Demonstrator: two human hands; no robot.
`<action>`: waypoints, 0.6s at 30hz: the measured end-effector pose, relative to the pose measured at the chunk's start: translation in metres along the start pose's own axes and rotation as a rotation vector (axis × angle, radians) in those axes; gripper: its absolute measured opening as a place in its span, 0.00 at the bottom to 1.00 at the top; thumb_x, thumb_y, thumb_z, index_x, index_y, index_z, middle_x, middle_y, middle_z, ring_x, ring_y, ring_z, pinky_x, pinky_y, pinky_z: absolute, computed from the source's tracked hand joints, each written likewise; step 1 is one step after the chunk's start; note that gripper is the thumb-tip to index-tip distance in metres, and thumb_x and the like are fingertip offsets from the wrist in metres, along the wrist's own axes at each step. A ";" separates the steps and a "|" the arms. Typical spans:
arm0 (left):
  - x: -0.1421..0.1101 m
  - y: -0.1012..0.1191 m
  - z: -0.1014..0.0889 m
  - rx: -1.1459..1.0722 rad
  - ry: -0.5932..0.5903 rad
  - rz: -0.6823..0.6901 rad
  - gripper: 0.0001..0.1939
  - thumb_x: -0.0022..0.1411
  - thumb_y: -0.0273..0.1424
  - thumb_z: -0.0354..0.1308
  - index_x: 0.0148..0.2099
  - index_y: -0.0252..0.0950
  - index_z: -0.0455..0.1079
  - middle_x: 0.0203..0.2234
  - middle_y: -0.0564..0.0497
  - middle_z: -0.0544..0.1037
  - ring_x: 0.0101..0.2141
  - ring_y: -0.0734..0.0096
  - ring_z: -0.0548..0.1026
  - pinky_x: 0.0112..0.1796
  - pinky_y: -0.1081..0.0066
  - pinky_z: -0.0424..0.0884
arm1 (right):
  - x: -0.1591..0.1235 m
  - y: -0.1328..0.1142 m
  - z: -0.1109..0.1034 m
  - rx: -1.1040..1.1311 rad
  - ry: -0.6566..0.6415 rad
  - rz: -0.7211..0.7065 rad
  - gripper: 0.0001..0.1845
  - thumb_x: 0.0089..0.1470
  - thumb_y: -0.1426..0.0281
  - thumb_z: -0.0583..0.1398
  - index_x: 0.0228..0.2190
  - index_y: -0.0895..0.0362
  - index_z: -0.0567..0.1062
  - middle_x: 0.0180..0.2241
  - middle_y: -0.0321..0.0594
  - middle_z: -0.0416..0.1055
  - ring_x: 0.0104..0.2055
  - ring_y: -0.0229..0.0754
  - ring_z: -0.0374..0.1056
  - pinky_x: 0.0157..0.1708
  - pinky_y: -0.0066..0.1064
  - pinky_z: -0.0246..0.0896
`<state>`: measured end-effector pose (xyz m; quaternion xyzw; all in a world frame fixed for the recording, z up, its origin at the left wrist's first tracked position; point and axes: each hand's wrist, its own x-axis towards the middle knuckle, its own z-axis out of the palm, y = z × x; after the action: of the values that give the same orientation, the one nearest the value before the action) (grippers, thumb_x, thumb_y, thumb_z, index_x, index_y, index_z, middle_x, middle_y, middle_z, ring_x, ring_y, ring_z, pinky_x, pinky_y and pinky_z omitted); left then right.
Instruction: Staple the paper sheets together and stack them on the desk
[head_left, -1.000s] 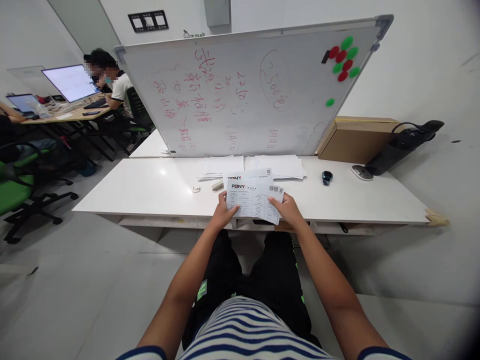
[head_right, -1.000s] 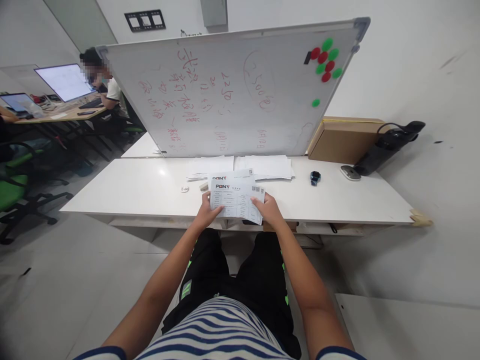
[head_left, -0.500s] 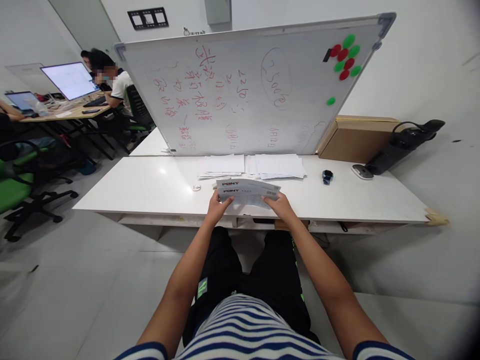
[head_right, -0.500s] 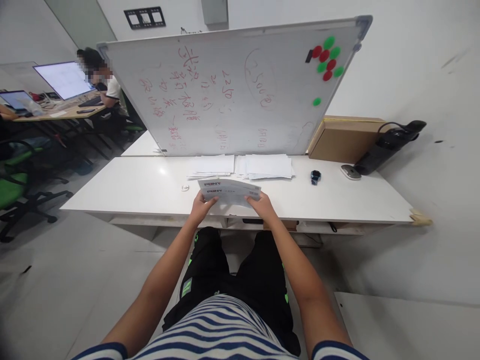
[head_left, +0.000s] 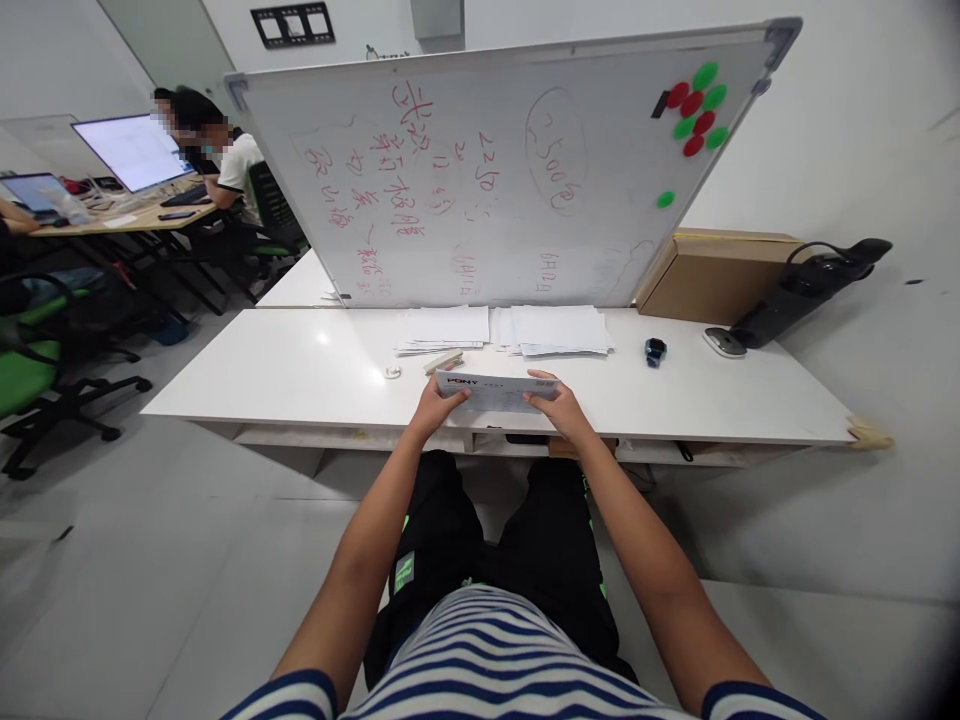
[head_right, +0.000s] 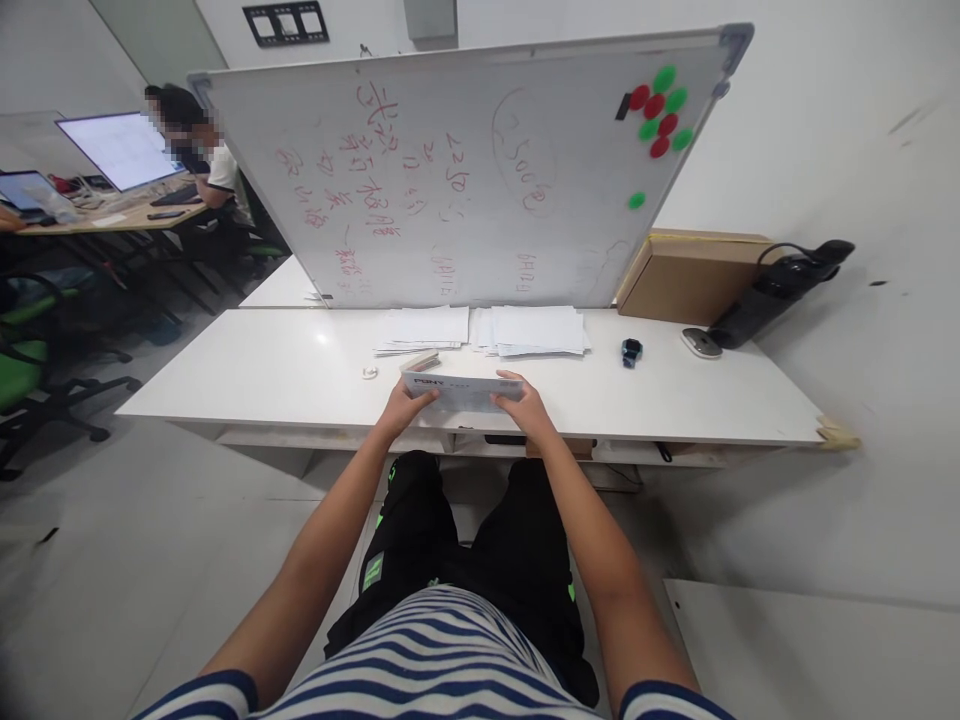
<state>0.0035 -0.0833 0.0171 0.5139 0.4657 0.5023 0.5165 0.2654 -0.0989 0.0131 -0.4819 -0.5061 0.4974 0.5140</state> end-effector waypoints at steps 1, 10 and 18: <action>0.000 0.001 -0.001 0.031 -0.028 -0.017 0.31 0.46 0.36 0.69 0.53 0.38 0.68 0.46 0.44 0.76 0.50 0.54 0.71 0.52 0.56 0.65 | 0.000 0.002 0.000 0.021 -0.001 0.009 0.27 0.41 0.63 0.68 0.45 0.52 0.75 0.41 0.38 0.75 0.44 0.45 0.69 0.50 0.41 0.61; -0.006 -0.009 0.009 -0.271 -0.087 -0.142 0.28 0.46 0.39 0.69 0.50 0.35 0.71 0.49 0.41 0.75 0.50 0.49 0.71 0.52 0.50 0.64 | -0.001 0.008 0.005 -0.054 0.084 -0.046 0.18 0.44 0.59 0.65 0.37 0.54 0.80 0.40 0.39 0.77 0.45 0.49 0.70 0.48 0.41 0.62; -0.007 0.001 0.018 0.051 -0.048 -0.036 0.20 0.53 0.40 0.63 0.48 0.39 0.74 0.46 0.48 0.77 0.53 0.49 0.68 0.55 0.53 0.61 | -0.013 0.000 0.013 -0.093 0.078 0.003 0.20 0.44 0.56 0.65 0.34 0.57 0.80 0.36 0.40 0.77 0.42 0.50 0.71 0.43 0.40 0.65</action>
<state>0.0209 -0.0914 0.0190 0.5303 0.4751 0.4682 0.5233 0.2525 -0.1119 0.0129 -0.5252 -0.5076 0.4548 0.5096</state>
